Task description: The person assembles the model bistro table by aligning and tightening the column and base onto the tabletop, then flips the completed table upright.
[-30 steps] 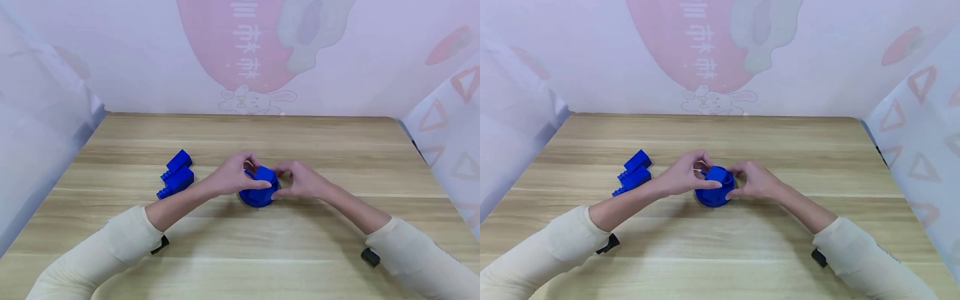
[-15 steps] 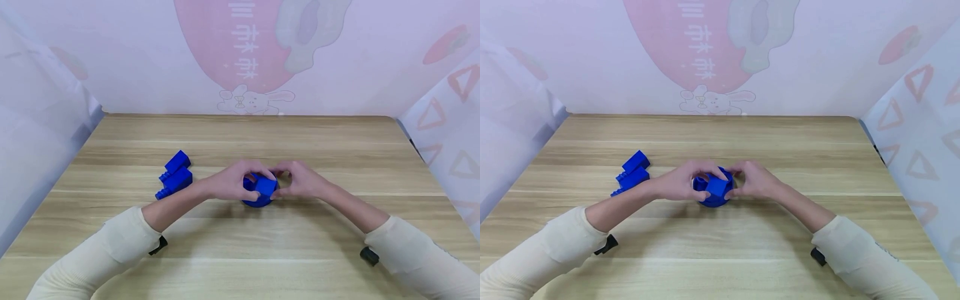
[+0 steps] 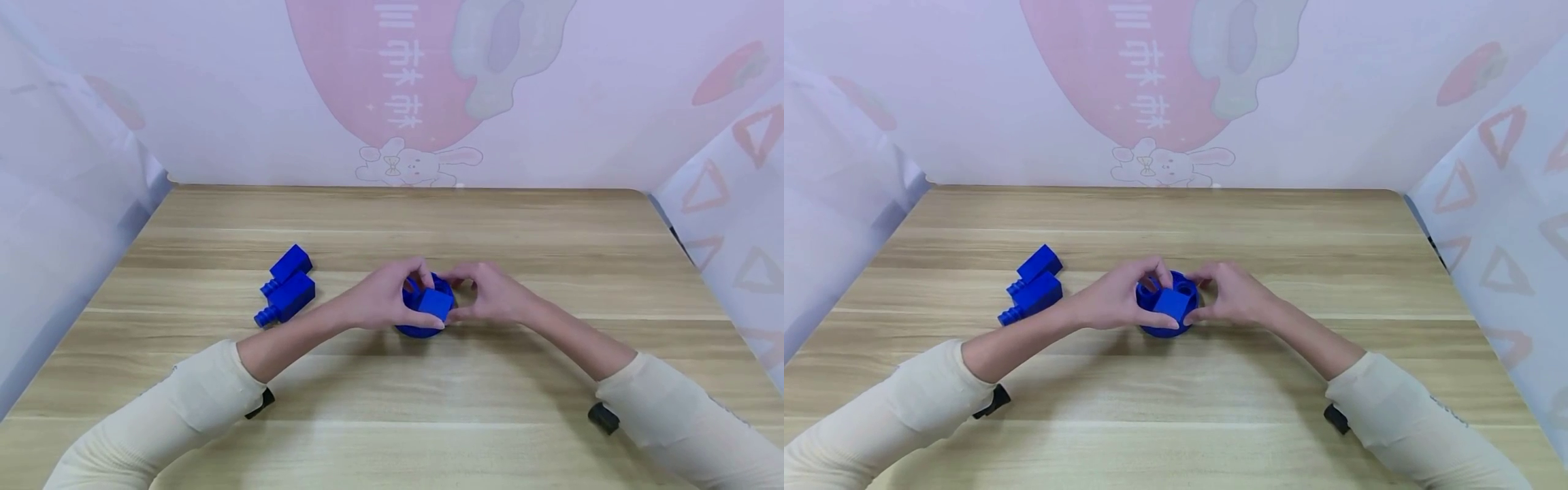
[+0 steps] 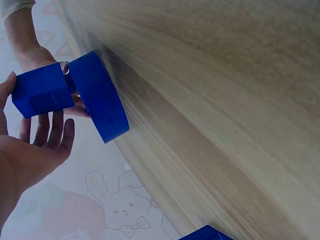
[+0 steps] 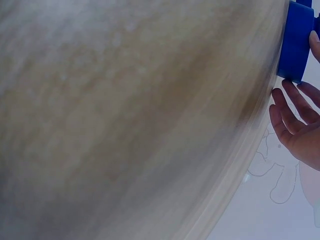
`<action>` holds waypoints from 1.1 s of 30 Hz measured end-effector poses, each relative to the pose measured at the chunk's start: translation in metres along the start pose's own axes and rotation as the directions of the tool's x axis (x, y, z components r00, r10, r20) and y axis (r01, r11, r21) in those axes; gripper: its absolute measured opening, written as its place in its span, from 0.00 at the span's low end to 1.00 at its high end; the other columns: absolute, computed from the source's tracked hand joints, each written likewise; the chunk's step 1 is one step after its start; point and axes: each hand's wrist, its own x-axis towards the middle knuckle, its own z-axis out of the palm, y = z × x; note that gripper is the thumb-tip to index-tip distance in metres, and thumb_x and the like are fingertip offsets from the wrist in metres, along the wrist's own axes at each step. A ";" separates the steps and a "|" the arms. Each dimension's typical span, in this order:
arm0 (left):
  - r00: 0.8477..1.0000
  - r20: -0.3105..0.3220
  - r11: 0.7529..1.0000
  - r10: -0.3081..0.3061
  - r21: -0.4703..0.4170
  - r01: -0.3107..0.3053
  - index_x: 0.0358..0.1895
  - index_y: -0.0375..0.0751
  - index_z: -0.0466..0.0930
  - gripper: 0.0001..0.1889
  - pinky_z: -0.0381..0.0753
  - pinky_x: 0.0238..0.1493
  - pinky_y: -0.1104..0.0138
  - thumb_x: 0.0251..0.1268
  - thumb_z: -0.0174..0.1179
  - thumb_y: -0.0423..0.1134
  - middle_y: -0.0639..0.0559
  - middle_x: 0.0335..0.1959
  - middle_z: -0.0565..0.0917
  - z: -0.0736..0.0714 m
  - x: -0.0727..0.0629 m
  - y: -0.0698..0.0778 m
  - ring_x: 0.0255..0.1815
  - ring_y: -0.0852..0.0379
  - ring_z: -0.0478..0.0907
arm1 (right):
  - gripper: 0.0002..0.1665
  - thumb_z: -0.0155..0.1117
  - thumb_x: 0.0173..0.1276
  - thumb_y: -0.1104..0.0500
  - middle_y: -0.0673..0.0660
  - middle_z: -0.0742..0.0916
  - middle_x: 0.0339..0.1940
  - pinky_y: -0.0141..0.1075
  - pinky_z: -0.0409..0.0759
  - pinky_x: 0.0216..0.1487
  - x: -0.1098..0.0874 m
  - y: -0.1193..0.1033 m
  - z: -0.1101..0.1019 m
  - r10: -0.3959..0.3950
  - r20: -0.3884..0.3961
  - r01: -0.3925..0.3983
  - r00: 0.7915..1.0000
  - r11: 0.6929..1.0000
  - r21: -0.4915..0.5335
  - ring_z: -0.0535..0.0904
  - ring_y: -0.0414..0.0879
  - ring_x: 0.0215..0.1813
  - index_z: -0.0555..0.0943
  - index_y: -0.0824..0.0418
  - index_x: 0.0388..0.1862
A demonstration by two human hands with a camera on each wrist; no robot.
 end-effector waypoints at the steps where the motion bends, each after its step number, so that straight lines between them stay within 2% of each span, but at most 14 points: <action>1: 1.000 -0.001 1.000 0.017 0.003 -0.017 0.44 0.42 0.75 0.24 0.85 0.54 0.55 0.52 0.82 0.42 0.44 0.51 0.84 -0.001 0.000 0.000 0.52 0.48 0.81 | 0.37 0.86 0.53 0.56 0.58 0.90 0.49 0.51 0.84 0.49 0.000 0.000 0.000 -0.001 -0.001 0.001 1.000 1.000 -0.001 0.85 0.54 0.51 0.84 0.68 0.61; 8: 0.986 0.024 0.986 0.165 0.030 -0.166 0.48 0.37 0.82 0.21 0.81 0.59 0.55 0.54 0.80 0.38 0.48 0.47 0.85 -0.008 -0.001 -0.002 0.54 0.51 0.80 | 0.38 0.87 0.51 0.55 0.57 0.90 0.48 0.51 0.84 0.49 0.001 0.000 0.001 0.000 -0.011 0.001 1.000 1.000 0.007 0.85 0.54 0.51 0.85 0.67 0.60; 10: 0.986 0.028 0.986 0.163 0.034 -0.164 0.50 0.36 0.82 0.22 0.81 0.59 0.54 0.55 0.80 0.37 0.48 0.48 0.85 -0.009 -0.002 -0.002 0.54 0.50 0.81 | 0.37 0.87 0.51 0.55 0.57 0.90 0.47 0.51 0.84 0.50 0.000 0.000 0.002 -0.005 -0.013 0.006 1.000 1.000 0.006 0.85 0.53 0.51 0.85 0.66 0.59; 13: 0.992 0.019 0.991 0.126 0.051 -0.126 0.51 0.36 0.81 0.25 0.82 0.57 0.55 0.52 0.82 0.40 0.48 0.47 0.86 -0.006 -0.002 -0.002 0.53 0.49 0.81 | 0.37 0.87 0.51 0.56 0.57 0.90 0.47 0.50 0.84 0.49 0.000 0.001 0.002 -0.007 -0.011 0.007 1.000 1.000 0.013 0.85 0.53 0.51 0.85 0.66 0.60; 18: 0.997 -0.012 0.993 0.070 0.094 -0.068 0.45 0.39 0.77 0.29 0.84 0.53 0.56 0.45 0.85 0.45 0.47 0.45 0.84 0.001 -0.002 0.000 0.48 0.49 0.80 | 0.38 0.87 0.52 0.57 0.57 0.90 0.48 0.50 0.83 0.48 0.000 0.002 0.001 -0.002 -0.002 0.002 1.000 1.000 0.021 0.85 0.53 0.52 0.84 0.67 0.61; 22: 0.998 -0.014 0.993 0.062 0.102 -0.061 0.44 0.40 0.76 0.28 0.85 0.52 0.57 0.46 0.85 0.45 0.46 0.46 0.84 0.003 -0.002 0.003 0.49 0.48 0.80 | 0.38 0.86 0.52 0.57 0.57 0.90 0.48 0.49 0.82 0.47 0.000 0.003 0.001 0.002 0.001 -0.003 1.000 1.000 0.028 0.85 0.53 0.52 0.84 0.68 0.62; 25: 0.997 0.009 0.992 0.077 0.103 -0.077 0.46 0.39 0.77 0.26 0.84 0.54 0.57 0.49 0.82 0.42 0.46 0.48 0.84 0.000 -0.003 0.004 0.51 0.47 0.81 | 0.39 0.87 0.52 0.57 0.56 0.90 0.48 0.48 0.82 0.47 -0.001 0.002 0.001 0.010 0.003 -0.011 1.000 0.999 0.039 0.85 0.52 0.53 0.83 0.67 0.63; 28: 0.992 0.044 0.989 0.116 0.091 -0.119 0.50 0.38 0.79 0.23 0.83 0.55 0.59 0.53 0.78 0.39 0.45 0.51 0.84 -0.003 -0.005 0.002 0.53 0.48 0.80 | 0.40 0.87 0.52 0.57 0.56 0.90 0.48 0.48 0.82 0.48 -0.001 0.001 0.001 0.012 0.004 -0.013 1.000 0.999 0.039 0.84 0.51 0.53 0.83 0.68 0.63; 33: 0.973 0.117 0.979 0.200 0.026 -0.204 0.54 0.38 0.82 0.21 0.81 0.56 0.59 0.54 0.70 0.33 0.44 0.56 0.83 -0.011 -0.006 -0.004 0.56 0.48 0.77 | 0.39 0.87 0.53 0.55 0.56 0.90 0.48 0.47 0.82 0.47 0.000 0.001 0.001 0.021 0.006 -0.022 1.000 0.999 0.036 0.84 0.51 0.52 0.83 0.67 0.62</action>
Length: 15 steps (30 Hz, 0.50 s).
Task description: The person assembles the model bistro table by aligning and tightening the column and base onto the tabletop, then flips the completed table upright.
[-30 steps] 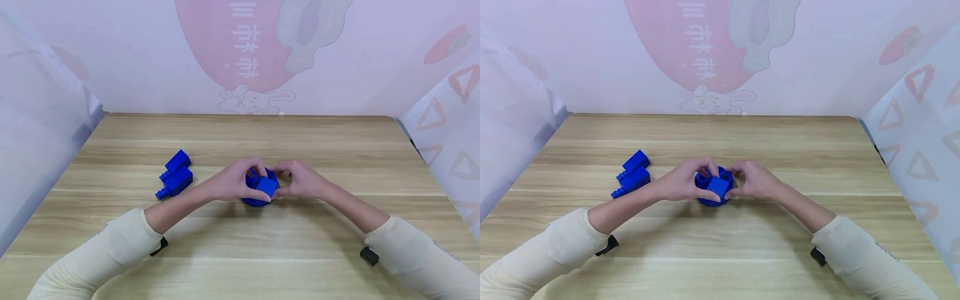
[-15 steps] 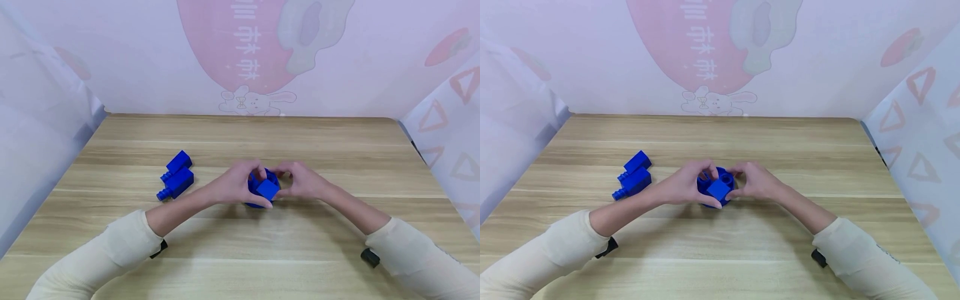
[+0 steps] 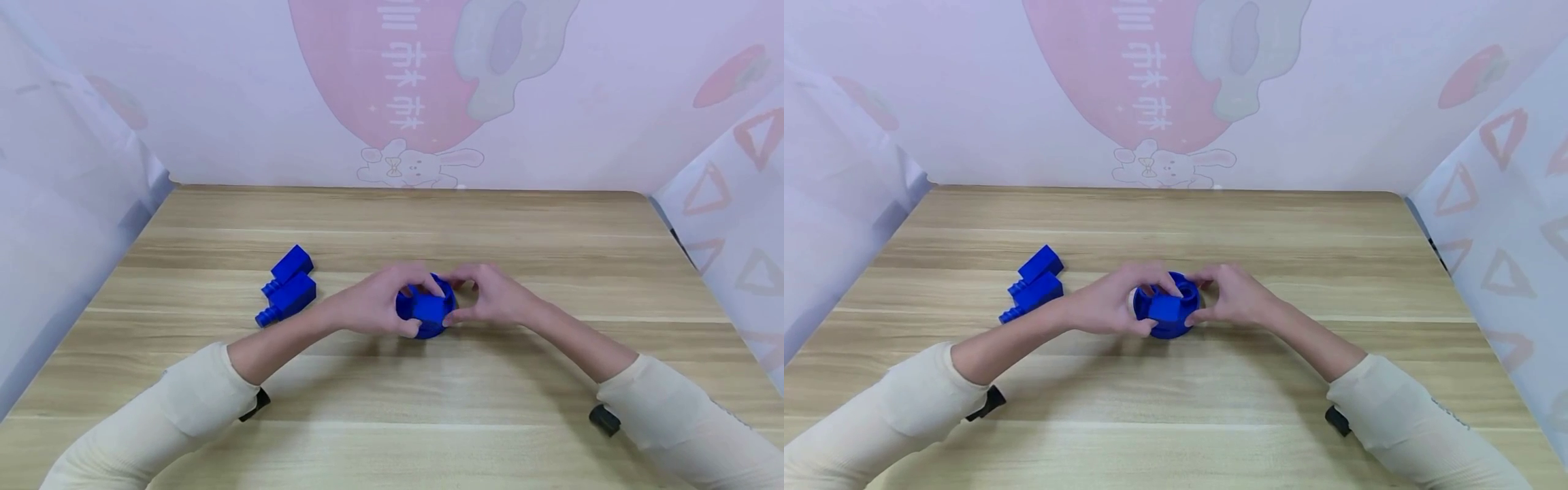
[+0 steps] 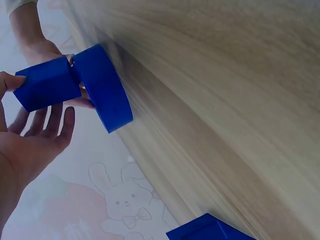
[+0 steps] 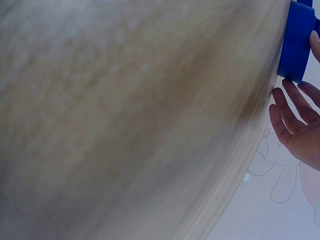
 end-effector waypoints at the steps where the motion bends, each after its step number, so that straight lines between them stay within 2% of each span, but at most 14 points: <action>1: 1.000 0.012 1.000 0.021 -0.012 -0.020 0.55 0.38 0.82 0.21 0.80 0.56 0.58 0.54 0.69 0.32 0.44 0.56 0.83 -0.001 0.000 -0.002 0.56 0.48 0.77 | 0.39 0.87 0.53 0.54 0.56 0.90 0.48 0.47 0.82 0.47 0.000 0.000 0.000 0.000 -0.001 0.000 1.000 1.000 0.000 0.84 0.52 0.52 0.83 0.67 0.62; 5: 0.996 0.055 0.996 0.067 -0.063 -0.063 0.55 0.36 0.83 0.21 0.79 0.57 0.58 0.55 0.63 0.27 0.43 0.58 0.83 -0.005 -0.002 -0.007 0.58 0.47 0.76 | 0.41 0.87 0.52 0.52 0.56 0.90 0.48 0.47 0.81 0.47 0.000 0.000 0.000 0.011 -0.002 -0.011 1.000 1.000 -0.011 0.84 0.52 0.52 0.83 0.68 0.62; 8: 0.995 0.074 0.995 0.062 -0.084 -0.056 0.57 0.36 0.83 0.22 0.78 0.60 0.57 0.57 0.60 0.23 0.40 0.61 0.82 -0.007 -0.004 -0.009 0.61 0.46 0.76 | 0.41 0.87 0.52 0.52 0.57 0.90 0.48 0.48 0.81 0.47 0.000 0.000 0.000 0.011 -0.005 -0.012 1.000 1.000 -0.022 0.84 0.53 0.52 0.83 0.68 0.62; 11: 0.997 0.078 0.996 0.026 -0.082 -0.020 0.60 0.35 0.81 0.23 0.78 0.62 0.56 0.59 0.64 0.24 0.39 0.63 0.82 -0.006 -0.005 -0.010 0.62 0.47 0.76 | 0.41 0.87 0.52 0.51 0.57 0.90 0.48 0.49 0.82 0.48 0.000 -0.001 0.000 0.005 -0.008 -0.006 1.000 0.999 -0.033 0.84 0.53 0.52 0.83 0.68 0.62; 15: 0.997 0.042 0.994 -0.070 -0.083 0.074 0.61 0.32 0.76 0.30 0.78 0.61 0.54 0.55 0.78 0.32 0.40 0.60 0.83 -0.004 -0.007 -0.008 0.61 0.49 0.78 | 0.42 0.88 0.51 0.52 0.57 0.90 0.49 0.48 0.82 0.48 0.000 -0.001 0.001 0.004 -0.010 -0.004 1.000 0.999 -0.036 0.84 0.52 0.53 0.83 0.67 0.63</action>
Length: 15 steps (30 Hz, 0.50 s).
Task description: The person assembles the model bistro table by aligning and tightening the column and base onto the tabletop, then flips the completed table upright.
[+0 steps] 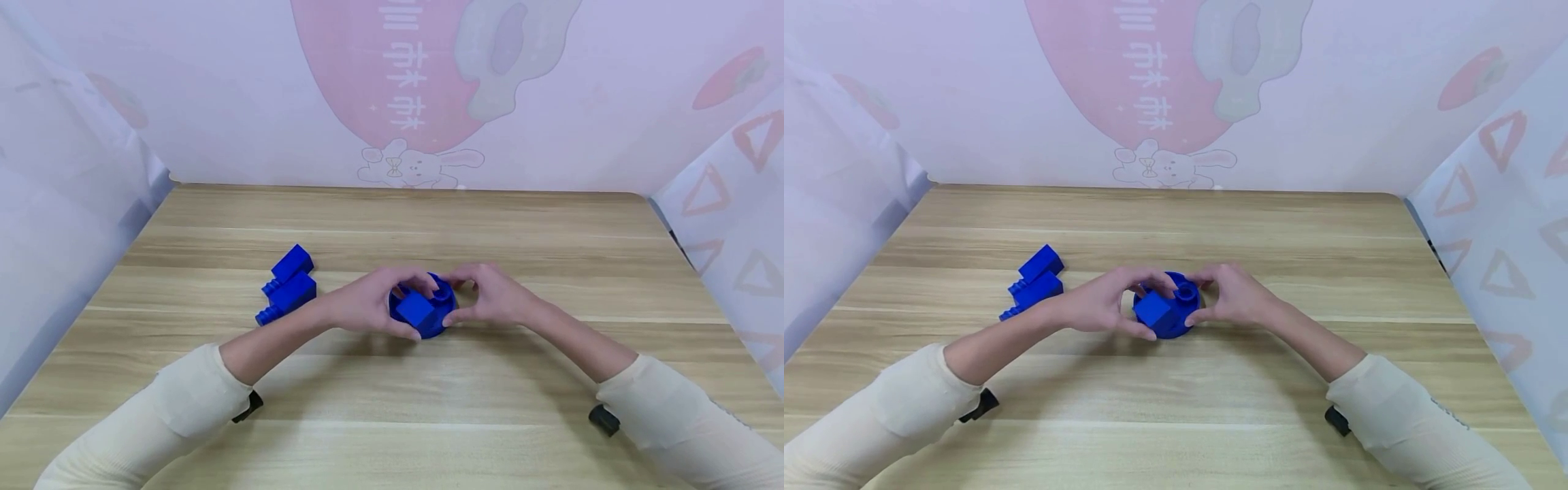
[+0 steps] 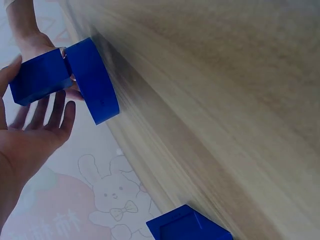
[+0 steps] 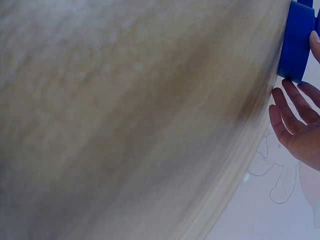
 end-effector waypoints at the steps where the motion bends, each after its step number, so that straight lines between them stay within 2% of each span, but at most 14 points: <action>1: 0.999 -0.020 0.999 -0.033 -0.010 0.033 0.60 0.33 0.75 0.32 0.78 0.62 0.53 0.53 0.80 0.34 0.40 0.59 0.83 0.001 0.000 0.000 0.60 0.49 0.78 | 0.42 0.88 0.51 0.52 0.57 0.90 0.49 0.48 0.83 0.48 0.000 0.000 0.000 0.000 -0.001 0.000 1.000 1.000 -0.001 0.84 0.52 0.53 0.83 0.67 0.63; 4: 0.988 -0.093 0.992 -0.120 -0.055 0.116 0.55 0.34 0.74 0.33 0.81 0.60 0.55 0.48 0.83 0.36 0.41 0.54 0.83 0.006 -0.002 0.001 0.56 0.50 0.79 | 0.42 0.88 0.52 0.51 0.58 0.90 0.50 0.49 0.83 0.48 0.000 0.000 0.000 0.003 -0.001 -0.003 1.000 1.000 -0.005 0.84 0.53 0.53 0.83 0.68 0.63; 7: 0.975 -0.150 0.984 -0.164 -0.102 0.149 0.50 0.36 0.74 0.29 0.83 0.59 0.59 0.47 0.84 0.35 0.42 0.51 0.83 0.009 -0.003 0.001 0.52 0.50 0.81 | 0.43 0.87 0.52 0.51 0.58 0.90 0.50 0.50 0.83 0.49 -0.001 0.000 0.000 0.006 -0.001 -0.006 1.000 1.000 -0.017 0.84 0.53 0.53 0.82 0.69 0.63; 10: 0.972 -0.171 0.980 -0.161 -0.141 0.137 0.48 0.34 0.75 0.27 0.84 0.59 0.61 0.47 0.83 0.32 0.41 0.51 0.83 0.009 -0.004 0.000 0.51 0.50 0.83 | 0.43 0.87 0.52 0.50 0.59 0.90 0.50 0.50 0.83 0.49 -0.001 0.000 -0.001 0.010 0.001 -0.010 1.000 1.000 -0.020 0.84 0.54 0.53 0.82 0.69 0.63; 15: 0.983 -0.145 0.975 -0.116 -0.205 0.085 0.52 0.29 0.78 0.25 0.83 0.60 0.60 0.52 0.78 0.27 0.39 0.54 0.83 0.006 -0.005 -0.002 0.54 0.48 0.82 | 0.42 0.87 0.53 0.50 0.59 0.90 0.51 0.50 0.83 0.50 -0.001 0.000 -0.001 0.009 0.004 -0.008 1.000 1.000 -0.017 0.84 0.54 0.53 0.82 0.69 0.63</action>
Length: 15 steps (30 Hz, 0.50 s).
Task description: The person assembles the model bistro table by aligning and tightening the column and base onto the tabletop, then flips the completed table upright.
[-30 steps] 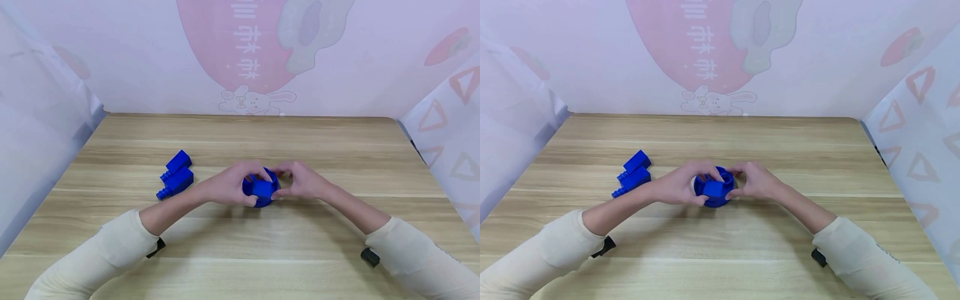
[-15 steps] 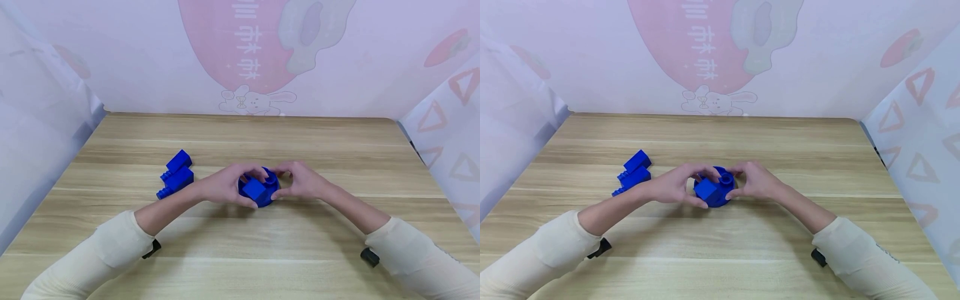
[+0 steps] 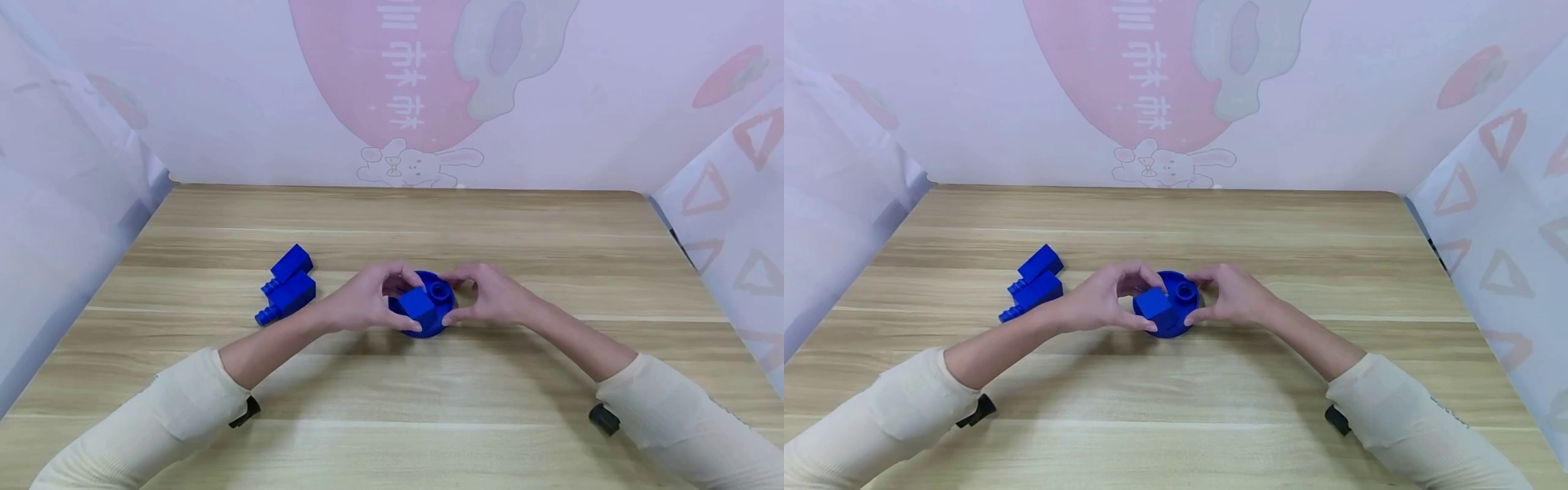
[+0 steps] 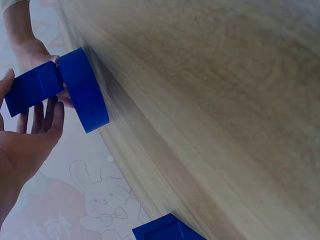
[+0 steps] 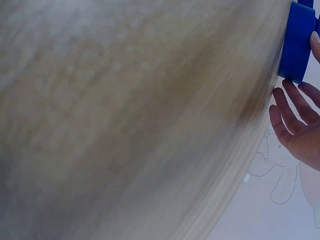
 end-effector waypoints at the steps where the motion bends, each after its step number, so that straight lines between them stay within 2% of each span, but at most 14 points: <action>1: 1.000 0.014 1.000 0.010 -0.020 -0.010 0.54 0.28 0.78 0.24 0.82 0.61 0.59 0.54 0.76 0.26 0.38 0.56 0.82 -0.001 0.000 -0.001 0.55 0.48 0.82 | 0.42 0.87 0.53 0.50 0.59 0.90 0.51 0.50 0.83 0.50 0.000 0.000 0.000 0.001 0.002 -0.001 1.000 1.000 -0.001 0.84 0.54 0.53 0.82 0.69 0.63; 5: 0.997 0.076 0.996 0.026 -0.081 -0.020 0.59 0.26 0.79 0.23 0.80 0.63 0.54 0.59 0.67 0.22 0.36 0.63 0.80 -0.005 0.001 -0.003 0.61 0.43 0.79 | 0.42 0.86 0.54 0.49 0.59 0.90 0.52 0.50 0.83 0.51 0.001 0.000 0.000 0.012 0.012 -0.012 1.000 1.000 0.001 0.84 0.54 0.54 0.82 0.69 0.63; 9: 0.994 0.110 0.996 -0.013 -0.089 0.023 0.62 0.28 0.79 0.23 0.77 0.67 0.49 0.61 0.61 0.19 0.36 0.68 0.77 -0.007 0.001 -0.004 0.67 0.40 0.75 | 0.43 0.86 0.54 0.49 0.60 0.90 0.52 0.50 0.83 0.51 0.001 0.000 0.000 0.020 0.016 -0.020 1.000 1.000 0.006 0.84 0.54 0.55 0.82 0.69 0.64; 15: 0.993 0.110 0.993 -0.033 -0.113 0.045 0.66 0.28 0.76 0.26 0.76 0.68 0.48 0.63 0.64 0.20 0.36 0.70 0.75 -0.006 0.002 -0.005 0.69 0.39 0.74 | 0.42 0.87 0.53 0.49 0.59 0.90 0.52 0.50 0.83 0.51 0.001 0.002 0.001 0.008 0.007 -0.008 1.000 1.000 -0.001 0.84 0.54 0.54 0.83 0.68 0.63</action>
